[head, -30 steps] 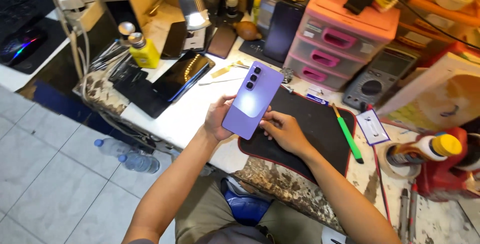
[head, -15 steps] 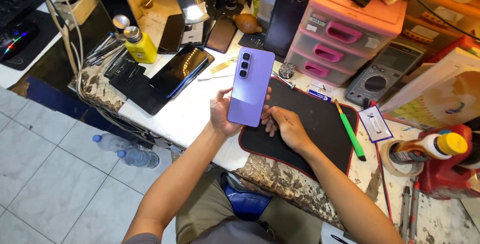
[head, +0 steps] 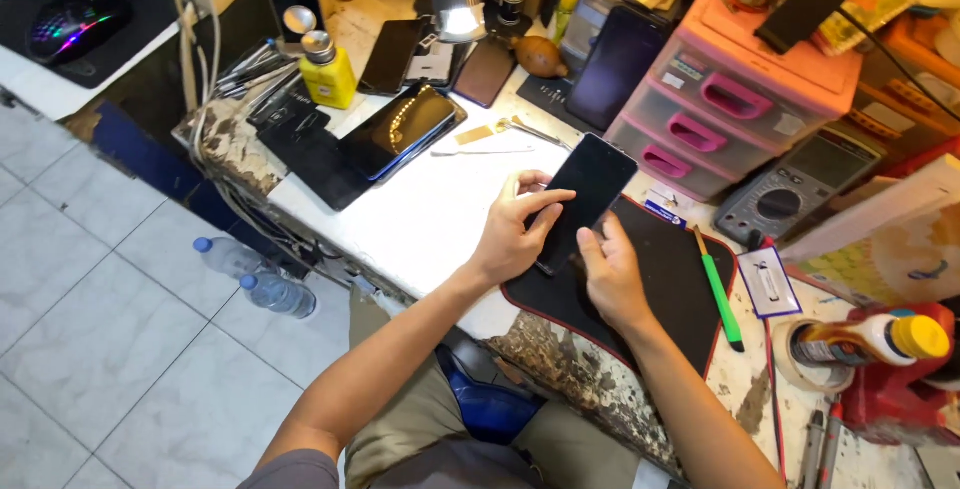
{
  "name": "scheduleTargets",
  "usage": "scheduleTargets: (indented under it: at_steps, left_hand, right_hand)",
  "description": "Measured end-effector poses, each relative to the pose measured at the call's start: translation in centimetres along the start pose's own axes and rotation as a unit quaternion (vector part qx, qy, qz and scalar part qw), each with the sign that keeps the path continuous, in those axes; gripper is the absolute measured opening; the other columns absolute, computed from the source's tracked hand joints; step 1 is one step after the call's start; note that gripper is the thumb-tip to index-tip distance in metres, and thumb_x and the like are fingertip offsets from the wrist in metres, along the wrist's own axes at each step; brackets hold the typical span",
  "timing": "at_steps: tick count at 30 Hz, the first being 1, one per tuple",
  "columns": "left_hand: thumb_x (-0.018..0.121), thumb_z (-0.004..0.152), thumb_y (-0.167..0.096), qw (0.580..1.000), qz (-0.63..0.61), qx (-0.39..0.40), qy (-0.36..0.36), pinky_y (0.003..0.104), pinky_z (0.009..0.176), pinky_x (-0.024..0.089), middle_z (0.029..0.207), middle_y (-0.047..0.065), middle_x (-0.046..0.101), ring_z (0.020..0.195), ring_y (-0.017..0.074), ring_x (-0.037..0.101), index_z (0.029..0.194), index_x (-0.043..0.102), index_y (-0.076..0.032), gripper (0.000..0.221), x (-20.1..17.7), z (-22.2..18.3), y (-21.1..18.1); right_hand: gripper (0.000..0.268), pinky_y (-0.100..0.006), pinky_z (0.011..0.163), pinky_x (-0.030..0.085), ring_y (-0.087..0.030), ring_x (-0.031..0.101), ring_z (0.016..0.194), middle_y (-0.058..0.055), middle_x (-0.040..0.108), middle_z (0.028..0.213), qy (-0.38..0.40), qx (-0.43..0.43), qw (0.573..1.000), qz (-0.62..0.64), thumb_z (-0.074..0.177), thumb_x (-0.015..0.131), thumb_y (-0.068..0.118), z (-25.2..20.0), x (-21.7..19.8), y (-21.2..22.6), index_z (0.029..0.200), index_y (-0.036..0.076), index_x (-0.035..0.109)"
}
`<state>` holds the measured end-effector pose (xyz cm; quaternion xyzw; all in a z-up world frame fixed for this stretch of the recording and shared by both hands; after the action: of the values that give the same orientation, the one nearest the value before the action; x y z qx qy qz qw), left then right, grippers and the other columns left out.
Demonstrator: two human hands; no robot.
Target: Disassembling and inspecting internal components of mobile phones at a repair station.
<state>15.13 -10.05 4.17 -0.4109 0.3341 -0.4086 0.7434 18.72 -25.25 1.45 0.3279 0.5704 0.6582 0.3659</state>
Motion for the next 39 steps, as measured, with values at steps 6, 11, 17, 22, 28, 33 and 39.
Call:
scheduleTargets:
  at_steps: [6, 11, 17, 22, 28, 33, 39]
  left_hand:
    - [0.066, 0.095, -0.014, 0.977, -0.059, -0.178, 0.102, 0.039, 0.081, 0.063, 0.108, 0.019, 0.074, 0.095, 0.0284, 0.075, 0.128, 0.069, -0.012, 0.033, -2.9, 0.0, 6.2]
    - [0.063, 0.094, -0.017, 0.978, 0.136, -0.145, 0.055, 0.033, 0.071, 0.063, 0.096, 0.006, 0.079, 0.088, 0.0231, 0.077, 0.126, 0.072, -0.023, 0.034, -10.9, 2.0, 4.9]
    - [0.08, 0.083, -0.041, 0.832, 0.533, -0.143, 0.061, 0.054, 0.103, 0.047, 0.133, 0.016, 0.053, 0.129, 0.0365, 0.047, 0.139, 0.056, -0.02, 0.065, -19.4, 7.1, 4.7]
    - [0.085, 0.077, -0.033, 0.838, 0.457, -0.251, 0.158, 0.053, 0.098, 0.053, 0.123, 0.023, 0.067, 0.12, 0.0389, 0.064, 0.149, 0.049, -0.021, 0.082, -19.5, 7.6, 6.3]
    - [0.085, 0.073, -0.041, 0.881, 0.414, -0.21, 0.091, 0.052, 0.094, 0.056, 0.114, 0.027, 0.069, 0.111, 0.042, 0.069, 0.14, 0.058, -0.014, 0.076, -19.5, 7.5, 4.0]
    - [0.071, 0.085, -0.032, 0.95, 0.174, -0.257, 0.033, 0.039, 0.082, 0.058, 0.105, 0.014, 0.071, 0.095, 0.0266, 0.067, 0.122, 0.073, -0.014, 0.042, -18.9, 5.2, 1.8]
    - [0.06, 0.086, -0.041, 0.771, -0.445, -0.423, 0.169, 0.06, 0.078, 0.063, 0.117, 0.031, 0.071, 0.094, 0.0491, 0.073, 0.131, 0.066, -0.012, 0.054, -9.0, -1.0, 3.1]
  right_hand:
    - [0.035, -0.044, 0.087, 0.063, -0.024, 0.073, 0.099, -0.017, 0.073, 0.114, 0.001, 0.139, 0.981, 0.134, 0.105, 0.052, 0.012, -0.1, 2.2, -3.7, 0.14, 0.008, 0.054]
    - [0.032, -0.043, 0.083, 0.064, -0.023, 0.076, 0.094, -0.013, 0.074, 0.106, 0.048, 0.176, 0.974, 0.131, 0.104, 0.058, 0.014, 1.7, 4.2, -11.1, 0.135, 0.009, 0.058]
    - [0.023, -0.042, 0.076, 0.065, -0.025, 0.077, 0.087, -0.013, 0.075, 0.095, 0.052, 0.235, 0.961, 0.138, 0.102, 0.063, 0.011, 2.8, 7.4, -14.3, 0.122, 0.001, 0.059]
    - [0.023, -0.037, 0.074, 0.066, -0.024, 0.077, 0.079, -0.018, 0.077, 0.089, 0.038, 0.32, 0.944, 0.066, 0.096, 0.074, 0.011, 3.0, 7.6, -12.2, 0.105, -0.006, 0.062]
    - [0.026, -0.031, 0.062, 0.067, -0.027, 0.078, 0.071, -0.029, 0.074, 0.084, 0.108, 0.396, 0.912, -0.012, 0.093, 0.073, 0.008, 3.1, 10.0, -7.7, 0.097, -0.014, 0.059]
    - [0.03, -0.03, 0.059, 0.067, -0.029, 0.078, 0.069, -0.032, 0.073, 0.082, 0.115, 0.398, 0.909, -0.037, 0.091, 0.075, 0.007, 3.5, 10.0, -6.7, 0.099, -0.018, 0.061]
    - [0.025, -0.038, 0.063, 0.068, -0.032, 0.078, 0.069, -0.034, 0.072, 0.083, 0.035, 0.361, 0.93, -0.052, 0.094, 0.066, 0.011, 3.1, 7.1, -4.3, 0.096, -0.014, 0.066]
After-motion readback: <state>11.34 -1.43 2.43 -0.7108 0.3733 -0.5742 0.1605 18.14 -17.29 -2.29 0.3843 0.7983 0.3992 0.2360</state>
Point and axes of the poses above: each hand's wrist, its own z-axis towards the middle knuckle, its own x-axis out of the palm, y = z × x, the point moved 10 cm from there along z, towards the middle knuckle
